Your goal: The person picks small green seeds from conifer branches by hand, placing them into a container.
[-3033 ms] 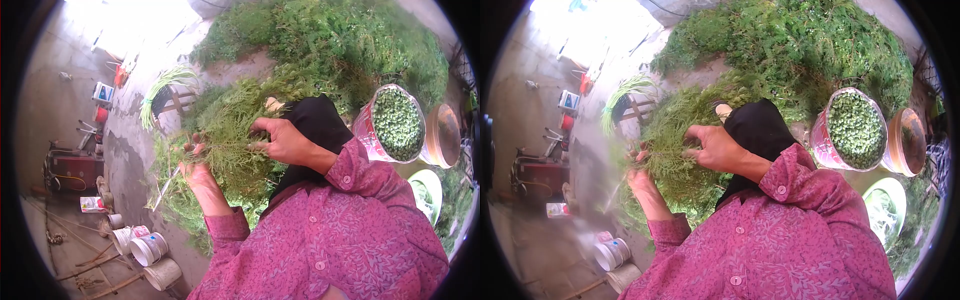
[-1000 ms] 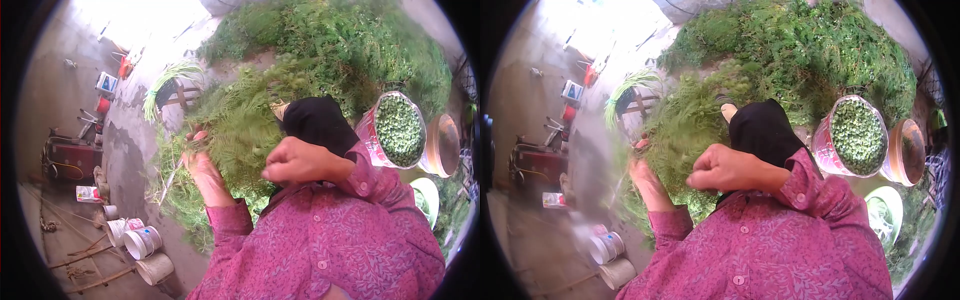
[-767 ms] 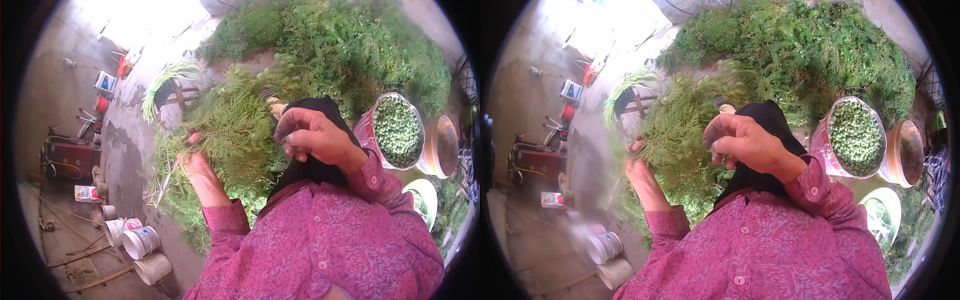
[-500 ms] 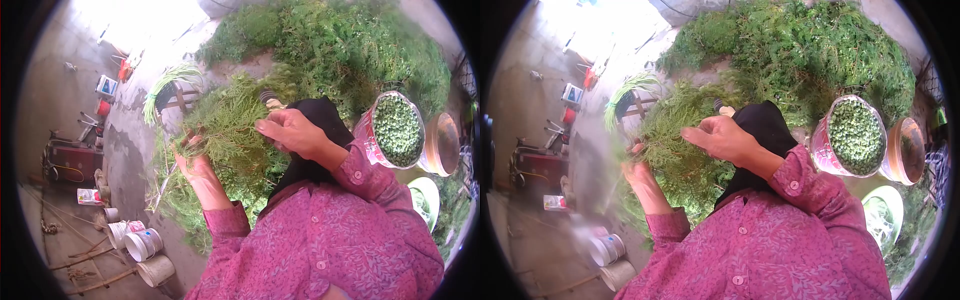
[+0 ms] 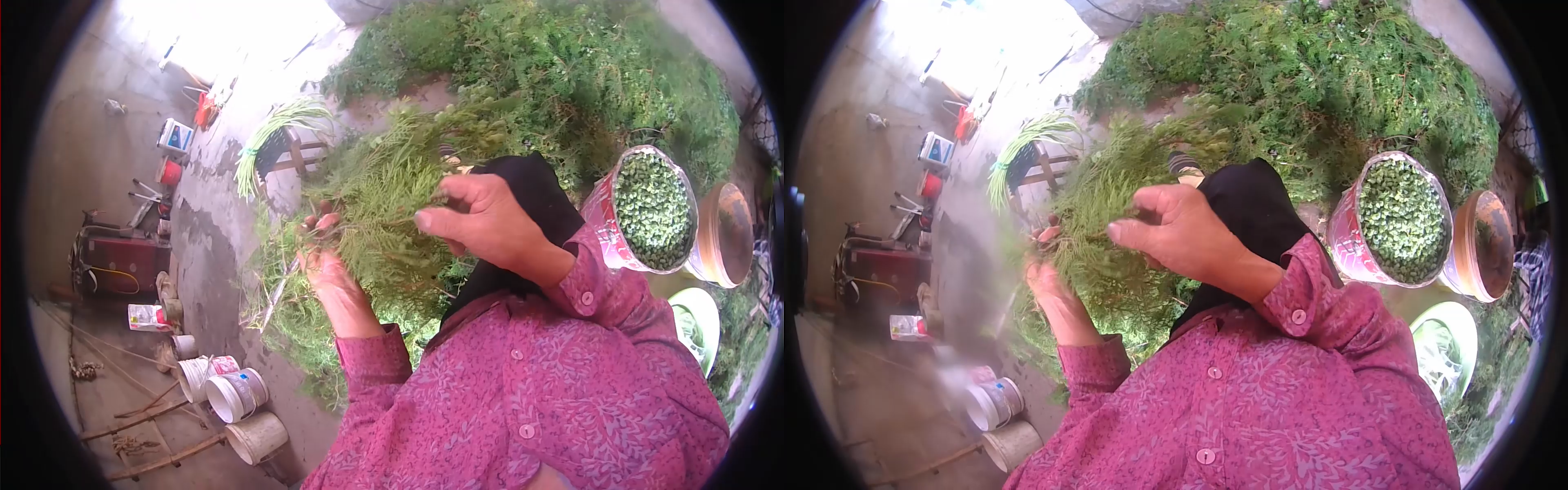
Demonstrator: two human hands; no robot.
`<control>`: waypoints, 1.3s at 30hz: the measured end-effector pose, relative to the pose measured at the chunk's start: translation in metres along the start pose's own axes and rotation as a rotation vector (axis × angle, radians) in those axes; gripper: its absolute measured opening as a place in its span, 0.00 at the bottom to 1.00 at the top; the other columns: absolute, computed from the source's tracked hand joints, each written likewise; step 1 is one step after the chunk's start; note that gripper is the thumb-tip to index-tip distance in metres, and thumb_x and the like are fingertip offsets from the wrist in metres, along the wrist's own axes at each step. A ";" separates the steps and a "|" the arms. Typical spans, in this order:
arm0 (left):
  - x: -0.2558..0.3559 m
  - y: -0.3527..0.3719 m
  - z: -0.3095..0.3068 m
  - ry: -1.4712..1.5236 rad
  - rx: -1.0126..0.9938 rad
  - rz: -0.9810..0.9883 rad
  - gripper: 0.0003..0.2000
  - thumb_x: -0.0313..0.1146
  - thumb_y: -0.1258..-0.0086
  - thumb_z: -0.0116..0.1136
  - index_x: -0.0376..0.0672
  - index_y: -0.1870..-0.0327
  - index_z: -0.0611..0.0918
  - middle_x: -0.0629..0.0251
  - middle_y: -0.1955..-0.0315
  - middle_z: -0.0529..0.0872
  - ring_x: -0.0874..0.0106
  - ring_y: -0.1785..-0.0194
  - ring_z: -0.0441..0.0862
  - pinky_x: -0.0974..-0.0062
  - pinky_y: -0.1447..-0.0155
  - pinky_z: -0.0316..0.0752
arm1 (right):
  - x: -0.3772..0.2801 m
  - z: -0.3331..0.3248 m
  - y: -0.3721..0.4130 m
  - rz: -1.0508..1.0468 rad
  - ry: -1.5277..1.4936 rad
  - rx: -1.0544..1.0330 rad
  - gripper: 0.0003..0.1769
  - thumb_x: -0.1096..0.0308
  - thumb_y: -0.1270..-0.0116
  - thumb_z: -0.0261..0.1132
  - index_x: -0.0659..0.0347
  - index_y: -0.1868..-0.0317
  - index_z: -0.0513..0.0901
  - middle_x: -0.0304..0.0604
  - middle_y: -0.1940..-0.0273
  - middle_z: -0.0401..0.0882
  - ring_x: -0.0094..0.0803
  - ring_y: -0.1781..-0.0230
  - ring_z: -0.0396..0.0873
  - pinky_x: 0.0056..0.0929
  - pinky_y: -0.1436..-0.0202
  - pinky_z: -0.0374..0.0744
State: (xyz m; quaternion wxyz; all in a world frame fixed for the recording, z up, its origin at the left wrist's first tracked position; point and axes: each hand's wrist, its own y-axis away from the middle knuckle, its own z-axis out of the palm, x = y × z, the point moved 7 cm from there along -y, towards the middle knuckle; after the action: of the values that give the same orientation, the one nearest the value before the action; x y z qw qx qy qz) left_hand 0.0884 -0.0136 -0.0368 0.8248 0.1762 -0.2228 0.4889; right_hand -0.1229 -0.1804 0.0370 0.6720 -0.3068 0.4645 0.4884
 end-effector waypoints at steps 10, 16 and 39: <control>-0.012 -0.019 -0.049 0.717 0.249 -0.225 0.07 0.23 0.38 0.43 0.30 0.61 0.68 0.37 0.58 0.65 0.65 0.65 0.64 0.70 0.65 0.64 | 0.020 -0.004 0.003 0.073 -0.130 -0.085 0.07 0.72 0.40 0.58 0.63 0.61 0.76 0.36 0.77 0.74 0.14 0.83 0.66 0.12 0.82 0.63; -0.009 -0.010 -0.043 0.592 0.255 -0.187 0.08 0.25 0.36 0.42 0.32 0.59 0.69 0.45 0.61 0.68 0.62 0.63 0.66 0.68 0.66 0.64 | 0.027 0.003 -0.020 -0.365 0.406 0.057 0.13 0.68 0.42 0.62 0.66 0.57 0.77 0.35 0.79 0.73 0.19 0.81 0.70 0.20 0.79 0.68; 0.016 -0.025 -0.078 -0.221 0.133 0.099 0.11 0.20 0.46 0.46 0.25 0.61 0.69 0.46 0.66 0.70 0.66 0.70 0.68 0.72 0.70 0.68 | -0.045 -0.124 0.068 -0.249 0.366 0.497 0.06 0.70 0.40 0.59 0.62 0.64 0.77 0.32 0.77 0.72 0.15 0.82 0.67 0.15 0.80 0.68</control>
State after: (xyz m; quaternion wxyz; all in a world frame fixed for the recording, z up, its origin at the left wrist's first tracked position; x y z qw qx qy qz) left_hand 0.1325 0.0263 -0.0958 0.7566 0.2723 -0.2879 0.5201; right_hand -0.2313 -0.2813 0.0339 0.6863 -0.2707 0.6412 0.2111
